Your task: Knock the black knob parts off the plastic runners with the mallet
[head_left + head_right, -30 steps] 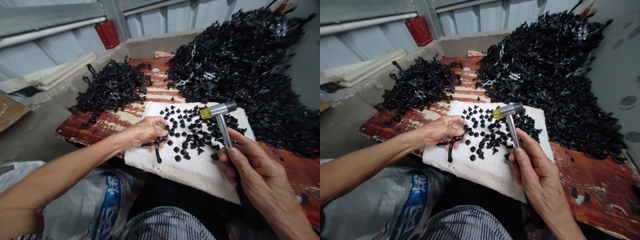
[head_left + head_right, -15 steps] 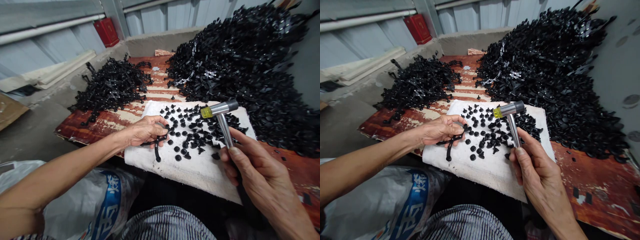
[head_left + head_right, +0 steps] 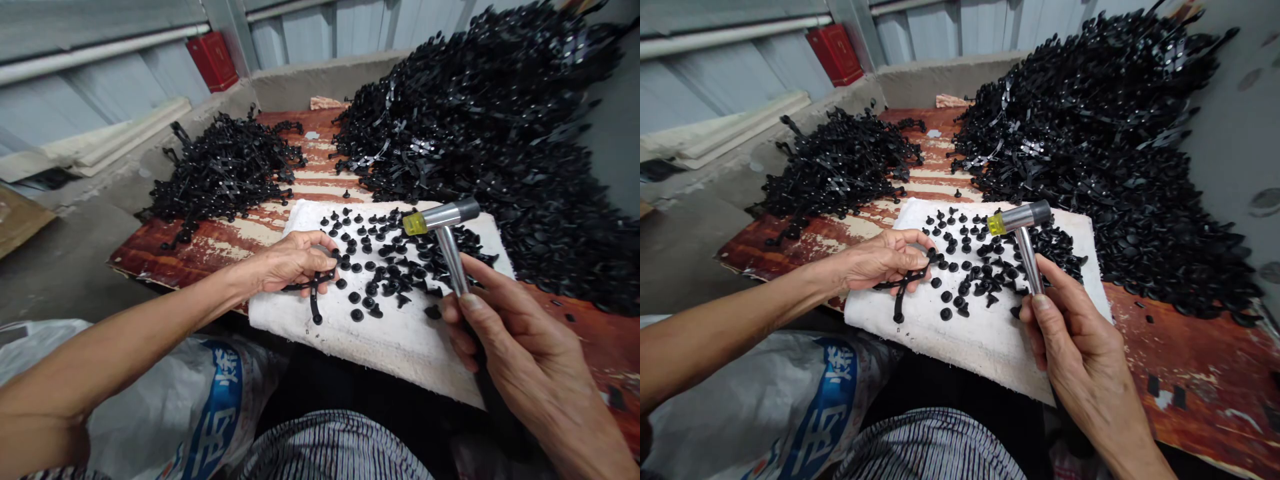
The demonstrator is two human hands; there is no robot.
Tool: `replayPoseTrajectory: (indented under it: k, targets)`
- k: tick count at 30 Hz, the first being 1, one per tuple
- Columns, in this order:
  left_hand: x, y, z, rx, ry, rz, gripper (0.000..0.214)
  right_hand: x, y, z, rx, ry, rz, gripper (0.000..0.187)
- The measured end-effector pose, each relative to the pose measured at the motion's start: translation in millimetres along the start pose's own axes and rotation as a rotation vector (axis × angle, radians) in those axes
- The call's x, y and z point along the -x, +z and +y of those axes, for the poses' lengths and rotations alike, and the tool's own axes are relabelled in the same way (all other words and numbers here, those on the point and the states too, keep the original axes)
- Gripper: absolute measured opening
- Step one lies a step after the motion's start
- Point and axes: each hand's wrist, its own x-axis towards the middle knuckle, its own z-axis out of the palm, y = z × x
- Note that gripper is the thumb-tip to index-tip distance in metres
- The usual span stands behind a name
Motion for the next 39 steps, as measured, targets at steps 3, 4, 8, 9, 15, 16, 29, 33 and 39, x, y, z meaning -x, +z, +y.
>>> replayPoseTrajectory:
  k: [3, 4, 8, 9, 15, 16, 29, 33, 39]
  targets:
    - [1, 2.5, 1, -0.017, -0.004, 0.022, 0.032, 1, -1, 1, -0.001, 0.014, 0.003, 0.042]
    - [1, 3.7, 2, -0.027, -0.005, 0.030, 0.031, 2, -1, 1, 0.004, 0.012, 0.003, 0.042]
    - [2, 8.4, 8, -0.090, -0.009, 0.073, 0.029, 1, -3, 3, 0.076, -0.030, 0.004, 0.043]
    - [2, 9.6, 9, -0.102, -0.017, 0.089, 0.029, 0, -3, 3, 0.123, -0.053, -0.002, 0.043]
    - [3, 17.3, 15, -0.169, -0.037, 0.183, 0.025, -5, 6, -11, 0.457, -0.462, -0.202, 0.046]
    - [3, 18.1, 14, -0.175, -0.040, 0.198, 0.025, -4, 8, -14, 0.477, -0.525, -0.217, 0.049]
    - [3, 13.2, 12, -0.218, -0.079, 0.128, 0.012, -7, 9, -9, 0.944, -0.756, -0.333, 0.068]
    - [5, 9.7, 10, -0.233, -0.106, 0.063, 0.021, -9, 9, -9, 0.982, -0.734, -0.356, 0.065]
    - [2, 7.4, 4, -0.188, -0.084, 0.081, 0.023, 2, 8, -27, 0.694, -0.705, -0.306, 0.067]
